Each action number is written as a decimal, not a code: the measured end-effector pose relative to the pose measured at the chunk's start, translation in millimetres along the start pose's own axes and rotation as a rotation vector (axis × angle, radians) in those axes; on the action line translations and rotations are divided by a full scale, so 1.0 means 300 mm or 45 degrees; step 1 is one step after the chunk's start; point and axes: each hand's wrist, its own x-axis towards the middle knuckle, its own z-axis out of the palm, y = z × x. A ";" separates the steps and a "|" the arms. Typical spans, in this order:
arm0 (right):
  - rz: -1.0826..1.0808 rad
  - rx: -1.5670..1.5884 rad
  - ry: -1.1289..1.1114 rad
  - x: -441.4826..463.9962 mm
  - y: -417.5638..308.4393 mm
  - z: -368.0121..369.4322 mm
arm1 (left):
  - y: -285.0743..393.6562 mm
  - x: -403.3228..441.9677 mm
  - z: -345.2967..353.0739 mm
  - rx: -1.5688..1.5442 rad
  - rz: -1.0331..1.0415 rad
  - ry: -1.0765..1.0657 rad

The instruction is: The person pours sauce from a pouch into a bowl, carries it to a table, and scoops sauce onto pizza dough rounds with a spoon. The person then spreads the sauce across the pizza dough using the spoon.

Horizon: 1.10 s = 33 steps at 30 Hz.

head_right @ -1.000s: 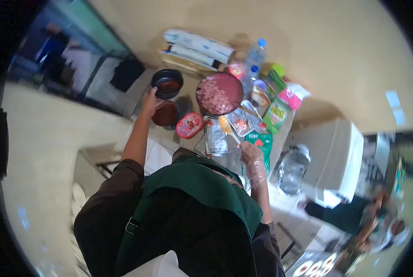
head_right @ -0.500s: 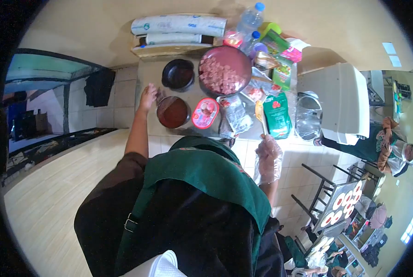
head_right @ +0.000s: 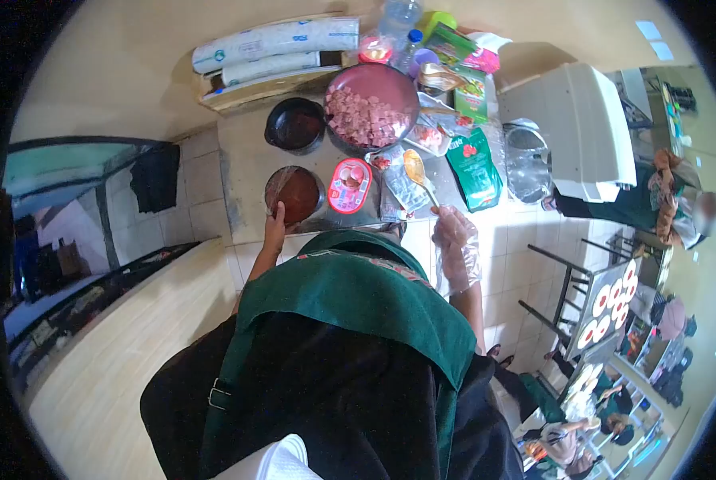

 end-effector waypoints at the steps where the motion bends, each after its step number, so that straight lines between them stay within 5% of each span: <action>1: -0.003 0.013 0.008 -0.004 0.008 0.003 | -0.021 0.027 -0.016 0.003 0.000 -0.035; 12: -0.024 0.051 0.037 -0.047 0.020 -0.015 | 0.129 0.011 -0.011 -0.169 0.041 -0.205; 18: 0.002 0.029 0.061 -0.046 0.039 -0.030 | 0.255 0.071 0.066 -0.065 0.414 -0.342; 20: 0.002 -0.005 0.080 -0.057 0.022 -0.034 | 0.319 0.052 0.122 -0.121 0.275 -0.460; 25: -0.183 -0.074 0.026 -0.114 0.000 -0.180 | 0.458 -0.080 0.389 -0.029 0.054 -0.748; 28: -0.270 0.491 -0.139 -0.151 0.052 -0.364 | 0.384 -0.103 0.558 0.078 -0.090 -0.769; 33: -0.430 0.541 0.014 -0.308 0.087 -0.729 | 0.276 -0.368 1.016 0.449 0.060 -0.731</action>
